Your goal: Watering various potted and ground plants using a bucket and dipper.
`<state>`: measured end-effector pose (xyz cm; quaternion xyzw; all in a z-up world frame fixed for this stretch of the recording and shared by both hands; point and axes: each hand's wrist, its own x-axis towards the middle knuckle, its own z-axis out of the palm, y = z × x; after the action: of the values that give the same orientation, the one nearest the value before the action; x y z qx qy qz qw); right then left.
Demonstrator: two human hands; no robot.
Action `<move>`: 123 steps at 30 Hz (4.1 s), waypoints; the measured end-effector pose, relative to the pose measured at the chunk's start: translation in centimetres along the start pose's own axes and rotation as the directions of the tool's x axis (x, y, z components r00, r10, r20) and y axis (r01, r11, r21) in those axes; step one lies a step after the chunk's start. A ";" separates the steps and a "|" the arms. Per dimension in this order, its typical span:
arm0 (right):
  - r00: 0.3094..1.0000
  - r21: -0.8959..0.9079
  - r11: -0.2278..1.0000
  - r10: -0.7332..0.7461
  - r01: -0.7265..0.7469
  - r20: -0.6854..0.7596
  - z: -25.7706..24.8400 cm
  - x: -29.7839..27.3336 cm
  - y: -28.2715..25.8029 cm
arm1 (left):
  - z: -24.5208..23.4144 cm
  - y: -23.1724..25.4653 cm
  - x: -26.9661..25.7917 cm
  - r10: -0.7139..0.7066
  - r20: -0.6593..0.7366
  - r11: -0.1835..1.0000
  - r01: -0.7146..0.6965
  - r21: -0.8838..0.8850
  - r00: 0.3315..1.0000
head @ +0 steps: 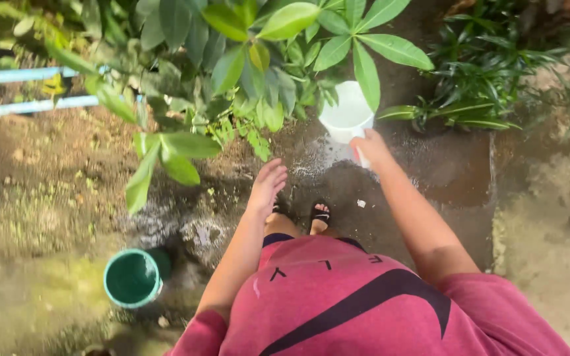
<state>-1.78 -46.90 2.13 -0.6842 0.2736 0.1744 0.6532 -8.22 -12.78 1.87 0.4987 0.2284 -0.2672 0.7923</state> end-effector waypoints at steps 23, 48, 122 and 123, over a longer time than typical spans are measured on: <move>0.995 0.020 0.998 0.060 -0.062 0.081 0.6 5.0 0.0 | 0.5 1.9 -4.8 0.156 -0.159 0.986 -0.163 -0.028 0.975; 0.948 -0.038 0.990 0.143 -0.138 0.284 12.3 7.7 2.3 | -3.4 2.2 -6.7 0.167 -0.177 0.975 -0.190 -0.118 0.970; 0.839 0.440 0.727 0.362 -0.527 0.406 16.2 -0.7 11.9 | -10.3 -4.6 -14.0 0.194 -0.382 0.938 -0.284 -0.197 0.904; 0.827 0.439 0.711 0.388 -0.549 0.406 14.6 -0.3 14.2 | -9.8 -5.1 -14.3 0.185 -0.380 0.940 -0.276 -0.201 0.906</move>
<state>-8.79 -32.40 -10.28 -0.3467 0.3807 0.3483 0.7833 -23.27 -2.91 3.54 0.4583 0.3389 -0.0454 0.8204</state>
